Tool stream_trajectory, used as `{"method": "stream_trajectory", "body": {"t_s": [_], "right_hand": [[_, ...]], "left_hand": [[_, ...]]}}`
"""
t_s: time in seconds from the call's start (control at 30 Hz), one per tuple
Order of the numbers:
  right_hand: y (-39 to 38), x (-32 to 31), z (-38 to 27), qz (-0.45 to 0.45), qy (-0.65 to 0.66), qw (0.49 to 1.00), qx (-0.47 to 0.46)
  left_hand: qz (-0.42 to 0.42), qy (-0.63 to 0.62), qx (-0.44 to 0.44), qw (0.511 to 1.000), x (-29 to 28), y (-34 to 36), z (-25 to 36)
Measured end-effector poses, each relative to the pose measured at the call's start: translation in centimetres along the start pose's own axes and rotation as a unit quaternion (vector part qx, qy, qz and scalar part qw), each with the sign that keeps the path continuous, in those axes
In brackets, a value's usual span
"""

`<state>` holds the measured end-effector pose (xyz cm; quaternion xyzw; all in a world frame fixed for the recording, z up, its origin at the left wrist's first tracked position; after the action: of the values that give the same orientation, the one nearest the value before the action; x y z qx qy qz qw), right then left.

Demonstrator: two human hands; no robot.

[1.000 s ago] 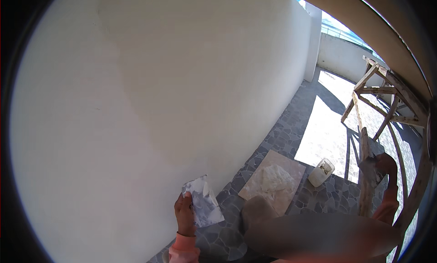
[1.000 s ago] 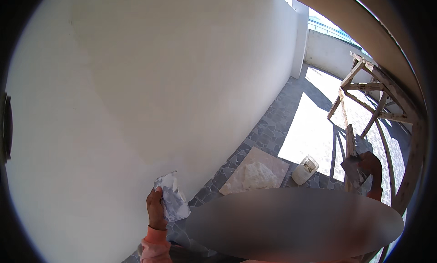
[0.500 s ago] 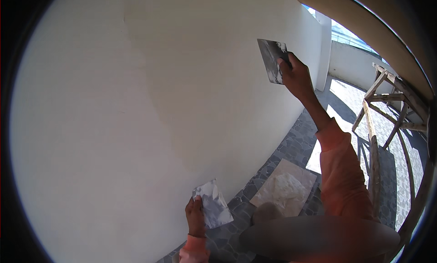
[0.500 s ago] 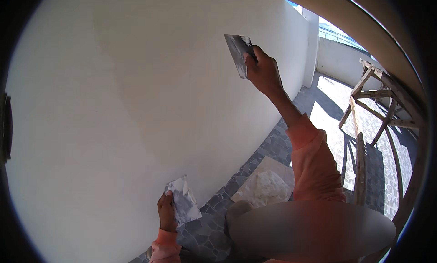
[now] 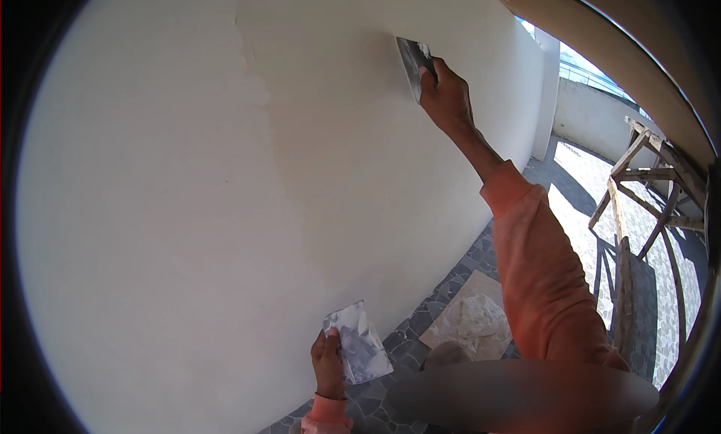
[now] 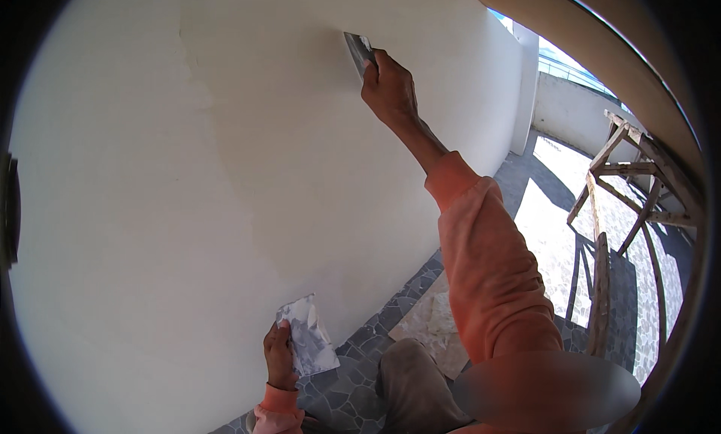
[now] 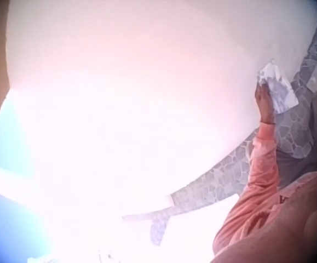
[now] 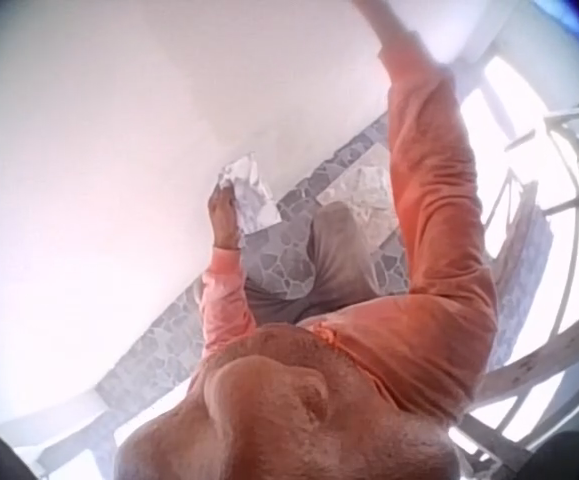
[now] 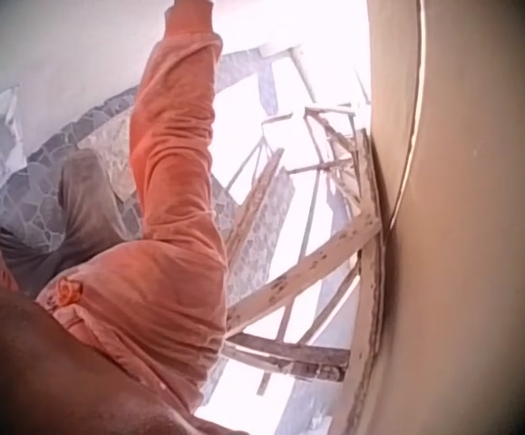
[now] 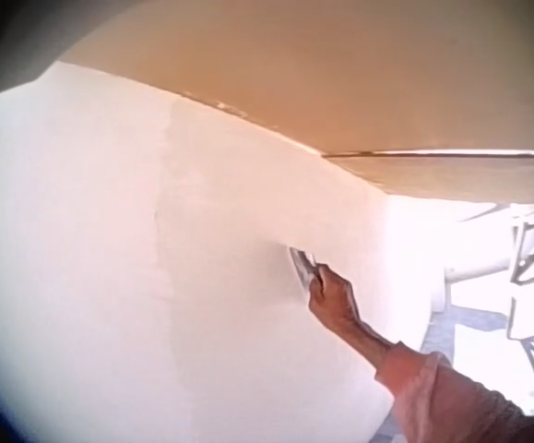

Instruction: The person applies plaster along the wall and ceiling seam using a putty knife, transfers plaster between two putty knives, and smooths the plaster over the wall surface.

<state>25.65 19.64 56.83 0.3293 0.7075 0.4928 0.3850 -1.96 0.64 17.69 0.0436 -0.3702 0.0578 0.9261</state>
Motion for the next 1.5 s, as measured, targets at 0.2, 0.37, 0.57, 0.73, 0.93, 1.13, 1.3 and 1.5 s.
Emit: {"method": "stream_trajectory", "body": {"t_s": [0.2, 0.37, 0.57, 0.73, 0.93, 1.13, 1.3, 1.5], "right_hand": [[-3.0, -1.9, -2.0, -0.01, 0.086, 0.996, 0.026], [-5.6, -3.4, 1.0, -0.033, 0.219, 0.966, 0.134], [-3.3, -2.9, 0.9, -0.078, 0.167, 0.968, 0.172], [-0.2, -2.0, 0.0, -0.046, 0.05, 0.993, 0.097], [0.8, -1.3, -0.2, -0.021, 0.046, 0.997, 0.058], [1.1, -1.3, -1.1, -0.06, 0.021, 0.995, 0.082], [1.3, -1.5, -1.4, -0.066, 0.021, 0.995, 0.071], [0.5, -2.7, -1.1, -0.103, 0.117, 0.979, 0.132]], "left_hand": [[-0.01, -0.013, -0.008, 1.0, -0.6, 0.2, 0.1], [0.0, -0.008, 0.007, 1.0, -0.2, 0.3, 0.6], [-0.001, -0.006, 0.011, 1.0, -0.6, 0.4, 0.4], [-0.009, -0.008, 0.013, 1.0, -1.0, 0.6, 0.0], [-0.002, -0.009, 0.014, 1.0, -0.8, 0.5, 0.1], [-0.012, -0.01, 0.017, 1.0, -1.0, 0.5, 0.2], [-0.015, -0.01, 0.022, 1.0, -1.1, 0.6, 0.1], [-0.008, -0.016, 0.021, 1.0, -0.6, 0.3, 0.5]]}}
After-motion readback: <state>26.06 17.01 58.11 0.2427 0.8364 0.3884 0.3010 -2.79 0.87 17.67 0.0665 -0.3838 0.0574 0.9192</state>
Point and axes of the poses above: each hand's wrist, its own y-axis towards the middle knuckle, its own x-axis out of the palm, z = x × y, the point moved 5 cm from there along y, towards the middle knuckle, and after that the axes turned 10 degrees about -y, right-handed, at the moved point
